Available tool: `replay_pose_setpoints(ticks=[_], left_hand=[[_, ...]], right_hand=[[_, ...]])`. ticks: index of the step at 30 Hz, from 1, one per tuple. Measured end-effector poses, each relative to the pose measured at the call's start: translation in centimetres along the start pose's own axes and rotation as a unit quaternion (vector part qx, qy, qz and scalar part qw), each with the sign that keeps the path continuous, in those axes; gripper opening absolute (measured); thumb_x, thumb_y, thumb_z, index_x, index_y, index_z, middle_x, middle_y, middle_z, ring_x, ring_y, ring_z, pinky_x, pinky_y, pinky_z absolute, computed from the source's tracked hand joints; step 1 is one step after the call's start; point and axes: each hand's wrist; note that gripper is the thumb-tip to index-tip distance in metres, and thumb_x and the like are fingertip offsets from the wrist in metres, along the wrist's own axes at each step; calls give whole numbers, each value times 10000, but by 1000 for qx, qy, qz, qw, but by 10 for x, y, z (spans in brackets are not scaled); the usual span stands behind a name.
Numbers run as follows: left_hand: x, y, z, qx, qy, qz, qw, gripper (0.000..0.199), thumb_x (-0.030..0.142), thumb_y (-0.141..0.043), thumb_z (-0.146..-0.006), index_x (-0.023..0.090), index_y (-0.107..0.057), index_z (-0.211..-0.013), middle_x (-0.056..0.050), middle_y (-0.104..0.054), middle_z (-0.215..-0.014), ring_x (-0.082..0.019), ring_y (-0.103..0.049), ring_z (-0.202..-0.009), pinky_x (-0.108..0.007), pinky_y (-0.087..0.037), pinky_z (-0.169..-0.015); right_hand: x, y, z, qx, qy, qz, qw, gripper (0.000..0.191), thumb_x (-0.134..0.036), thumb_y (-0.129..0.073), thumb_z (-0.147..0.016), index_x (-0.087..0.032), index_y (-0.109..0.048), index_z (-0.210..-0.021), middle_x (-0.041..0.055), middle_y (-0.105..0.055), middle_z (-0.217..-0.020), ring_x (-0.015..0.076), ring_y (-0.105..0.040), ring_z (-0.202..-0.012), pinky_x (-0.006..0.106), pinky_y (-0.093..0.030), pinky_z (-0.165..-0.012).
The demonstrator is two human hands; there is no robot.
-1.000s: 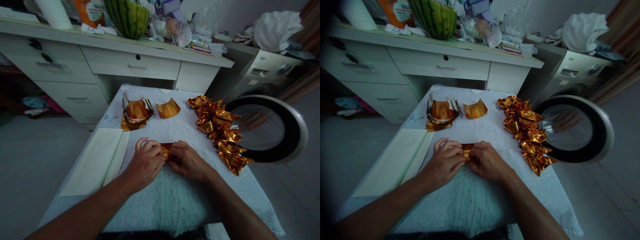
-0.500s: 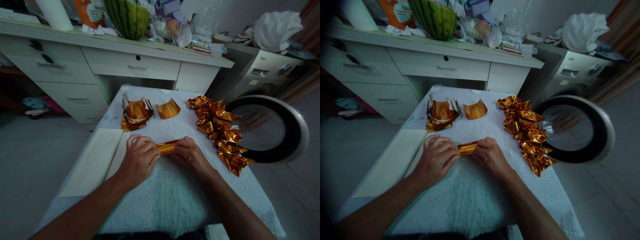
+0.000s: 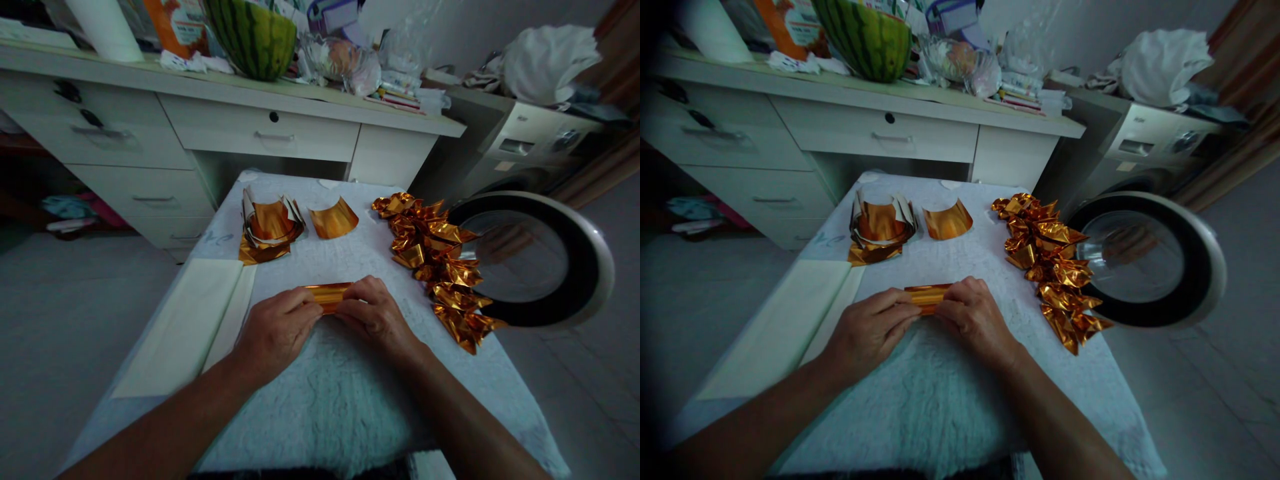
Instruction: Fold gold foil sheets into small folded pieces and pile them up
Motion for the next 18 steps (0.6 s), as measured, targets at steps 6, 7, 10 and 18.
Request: replay_pose_setpoints(ticks=[6, 7, 10, 18], left_hand=[[-4, 2, 3, 46, 39, 23, 998, 144, 151, -535, -924, 178, -675, -909, -38, -661, -993, -123, -671, -749, -227, -542, -634], [-5, 2, 3, 54, 43, 28, 997, 142, 144, -538, -921, 177, -676, -914, -44, -665, -1021, -130, -681, -781, -232, -553, -655], [-4, 2, 2, 69, 48, 31, 996, 135, 130, -548, -917, 175, -674, -928, -47, -684, -1023, -149, -694, -858, -253, -575, -720], [-2, -1, -1, 85, 52, 30, 995, 141, 119, -547, -921, 186, -653, -985, -53, -685, -1055, -159, -682, -938, -285, -579, -817]], right_hand=[[21, 8, 6, 35, -25, 26, 999, 154, -256, -591, -938, -252, -745, -929, 49, -648, -836, 187, -528, -807, 341, -381, -715], [23, 10, 7, 36, -29, 28, 999, 154, -242, -587, -939, -253, -740, -942, 49, -644, -843, 189, -527, -813, 341, -385, -715], [21, 11, 8, 42, -34, 16, 998, 177, -200, -563, -936, -256, -701, -1033, 57, -631, -921, 201, -531, -861, 353, -417, -746], [6, 0, 4, 32, -35, -28, 998, 294, -218, -618, -888, -230, -564, -1177, 94, -620, -1117, 243, -538, -1009, 404, -443, -855]])
Point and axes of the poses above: each hand's wrist, its own z-axis away from the middle knuckle, its own y-axis out of the back of the hand, x = y × z
